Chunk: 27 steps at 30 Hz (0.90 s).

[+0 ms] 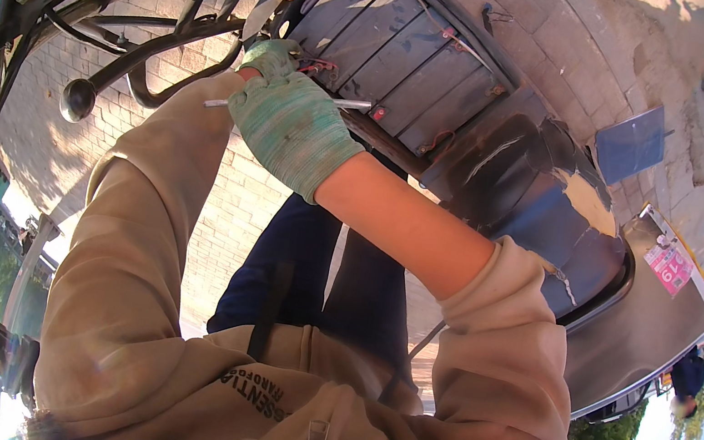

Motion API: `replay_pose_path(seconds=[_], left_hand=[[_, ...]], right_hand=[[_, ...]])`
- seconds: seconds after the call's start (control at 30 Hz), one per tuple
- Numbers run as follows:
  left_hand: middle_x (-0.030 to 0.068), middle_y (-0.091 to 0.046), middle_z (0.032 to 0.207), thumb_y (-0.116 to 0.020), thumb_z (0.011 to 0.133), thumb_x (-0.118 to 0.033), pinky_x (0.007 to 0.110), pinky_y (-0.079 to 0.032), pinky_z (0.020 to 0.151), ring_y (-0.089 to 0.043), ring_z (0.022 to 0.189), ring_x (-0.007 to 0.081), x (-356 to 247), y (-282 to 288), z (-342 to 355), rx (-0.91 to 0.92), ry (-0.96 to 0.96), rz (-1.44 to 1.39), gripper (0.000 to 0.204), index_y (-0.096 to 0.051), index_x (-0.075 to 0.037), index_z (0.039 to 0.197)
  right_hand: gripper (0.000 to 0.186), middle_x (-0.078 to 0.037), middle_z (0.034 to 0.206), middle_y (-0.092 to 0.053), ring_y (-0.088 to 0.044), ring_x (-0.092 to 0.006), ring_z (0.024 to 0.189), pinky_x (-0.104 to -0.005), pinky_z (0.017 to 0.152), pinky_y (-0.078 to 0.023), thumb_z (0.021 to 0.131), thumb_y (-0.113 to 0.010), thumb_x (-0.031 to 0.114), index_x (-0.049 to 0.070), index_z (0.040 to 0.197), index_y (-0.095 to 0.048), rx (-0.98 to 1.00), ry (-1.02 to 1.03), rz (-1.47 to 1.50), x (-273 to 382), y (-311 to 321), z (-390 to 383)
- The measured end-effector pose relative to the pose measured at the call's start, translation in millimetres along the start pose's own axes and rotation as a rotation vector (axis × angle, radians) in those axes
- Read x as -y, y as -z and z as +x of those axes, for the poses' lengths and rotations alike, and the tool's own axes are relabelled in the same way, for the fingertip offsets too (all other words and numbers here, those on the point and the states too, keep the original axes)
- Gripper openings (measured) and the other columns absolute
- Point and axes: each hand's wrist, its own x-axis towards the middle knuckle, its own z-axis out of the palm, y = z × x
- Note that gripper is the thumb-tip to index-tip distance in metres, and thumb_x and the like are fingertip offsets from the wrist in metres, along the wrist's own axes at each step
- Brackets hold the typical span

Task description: The person uses a wrench to loosen and tighten bolts on the battery compartment of an electric scooter. They manipulate wires and adjust components under the seat area, working methodically on the scooter's electrical system.

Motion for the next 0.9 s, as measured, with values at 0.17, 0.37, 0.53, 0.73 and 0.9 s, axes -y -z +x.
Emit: replay_pose_path(seconds=[0.17,0.37,0.53,0.73,0.9], left_hand=[[0.0167,-0.071,0.101,-0.074,0.069,-0.030,0.046,-0.054,0.085,-0.068,0.098,0.0374,-22.8,16.6,-18.8,-0.110,-0.098,0.152,0.039,-0.069,-0.011,0.103],[0.0173,-0.070,0.105,-0.066,0.082,-0.027,0.047,-0.053,0.089,-0.067,0.104,0.0369,-35.7,17.3,-20.1,-0.040,-0.033,0.110,0.028,-0.068,-0.008,0.103],[0.0202,-0.069,0.112,-0.060,0.089,-0.022,0.048,-0.052,0.091,-0.066,0.106,0.0379,-36.5,10.9,-12.0,0.034,0.012,0.103,0.026,-0.068,-0.004,0.106],[0.0223,-0.068,0.102,-0.059,0.091,-0.026,0.048,-0.050,0.084,-0.066,0.098,0.0397,-14.9,-6.6,3.8,0.020,-0.184,-0.008,0.027,-0.059,-0.004,0.107],[0.0227,-0.065,0.101,-0.063,0.090,-0.020,0.042,-0.049,0.083,-0.064,0.096,0.0382,-12.1,-12.3,4.6,0.073,-0.168,-0.220,0.032,-0.054,-0.005,0.116]], right_hand=[[0.012,-0.003,0.086,-0.064,-0.063,-0.0246,0.094,-0.0374,0.084,-0.047,0.084,-0.063,0.016,0.012,0.093,-0.069,0.013,0.112,-0.209,-1.1,15.8,6.5],[0.017,-0.006,0.091,-0.063,-0.062,-0.0259,0.092,-0.0380,0.083,-0.047,0.081,-0.063,0.017,0.011,0.096,-0.069,0.064,-0.088,-0.161,-2.9,20.8,-10.4],[0.020,-0.011,0.108,-0.065,-0.062,-0.0310,0.094,-0.0411,0.086,-0.050,0.083,-0.063,0.017,0.009,0.100,-0.070,0.037,-0.189,-0.023,-6.0,22.5,-23.4],[0.038,-0.015,0.121,-0.063,-0.065,-0.0344,0.094,-0.0399,0.081,-0.056,0.084,-0.061,0.002,0.005,0.123,-0.062,-0.322,-0.323,0.269,-21.8,17.6,-45.0],[0.046,-0.012,0.102,-0.068,-0.068,-0.0172,0.090,-0.0291,0.079,-0.055,0.091,-0.060,-0.001,0.004,0.136,-0.052,-0.267,-0.722,0.571,-34.2,9.9,-67.9]])
